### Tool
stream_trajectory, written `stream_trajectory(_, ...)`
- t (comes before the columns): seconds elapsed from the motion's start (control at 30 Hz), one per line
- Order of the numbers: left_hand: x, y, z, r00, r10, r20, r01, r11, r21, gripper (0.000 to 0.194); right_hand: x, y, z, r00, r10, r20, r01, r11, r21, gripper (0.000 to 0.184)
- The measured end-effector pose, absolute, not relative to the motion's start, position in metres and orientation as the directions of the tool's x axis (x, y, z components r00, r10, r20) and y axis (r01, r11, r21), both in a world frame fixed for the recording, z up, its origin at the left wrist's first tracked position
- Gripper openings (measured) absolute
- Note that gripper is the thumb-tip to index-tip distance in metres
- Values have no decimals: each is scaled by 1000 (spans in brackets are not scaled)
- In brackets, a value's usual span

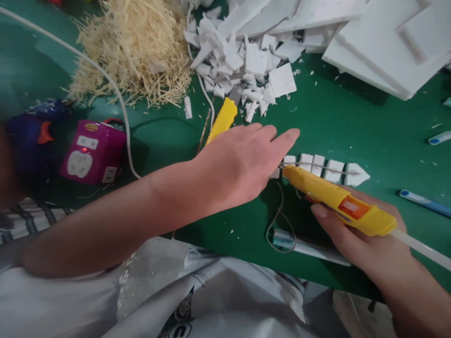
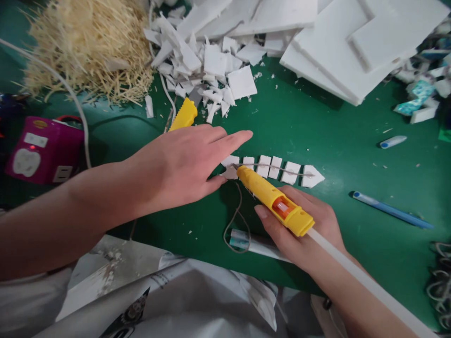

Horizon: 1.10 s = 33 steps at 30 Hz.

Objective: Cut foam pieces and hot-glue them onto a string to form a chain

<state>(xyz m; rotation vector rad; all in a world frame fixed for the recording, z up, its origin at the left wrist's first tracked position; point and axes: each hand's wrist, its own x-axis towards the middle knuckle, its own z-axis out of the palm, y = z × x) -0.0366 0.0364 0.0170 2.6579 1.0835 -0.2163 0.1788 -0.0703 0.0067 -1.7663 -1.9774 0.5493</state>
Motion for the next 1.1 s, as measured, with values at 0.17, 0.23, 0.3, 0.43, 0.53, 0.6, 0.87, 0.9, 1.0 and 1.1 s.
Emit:
stream_trajectory(0.17,-37,36,17,713,669,-212,701,-688,188,70,189,-65,8,-148,989,7,831,129,-541,26)
stream_trajectory(0.23,-36,37,17,710,667,-226,704,-684,192,70,194,-62,8,-202,979,-14,805,158,-571,29)
stream_trajectory(0.3,-36,38,17,708,663,-244,705,-682,192,72,196,-61,7,-227,974,-15,776,171,-608,31)
stream_trajectory(0.43,-37,38,14,715,667,-210,699,-691,183,72,187,-66,7,-113,994,4,787,92,-610,27)
stream_trajectory(0.53,-38,38,12,721,670,-175,693,-696,190,71,179,-71,8,-40,999,13,804,40,-593,21)
stream_trajectory(0.6,-38,38,12,721,670,-176,693,-693,199,70,176,-72,10,-34,999,17,791,37,-610,20)
stream_trajectory(0.87,-40,37,8,729,671,-135,683,-699,213,66,177,-68,9,-74,995,69,798,101,-595,25)
stream_trajectory(0.9,-41,36,7,731,670,-132,681,-701,213,66,177,-68,7,-87,992,90,794,124,-596,24)
stream_trajectory(1.0,-41,36,6,727,675,-126,684,-698,212,65,179,-66,4,-128,983,129,759,181,-625,19)
stream_trajectory(1.1,-41,37,7,721,679,-139,691,-691,213,65,180,-66,4,-122,986,112,744,166,-648,20)
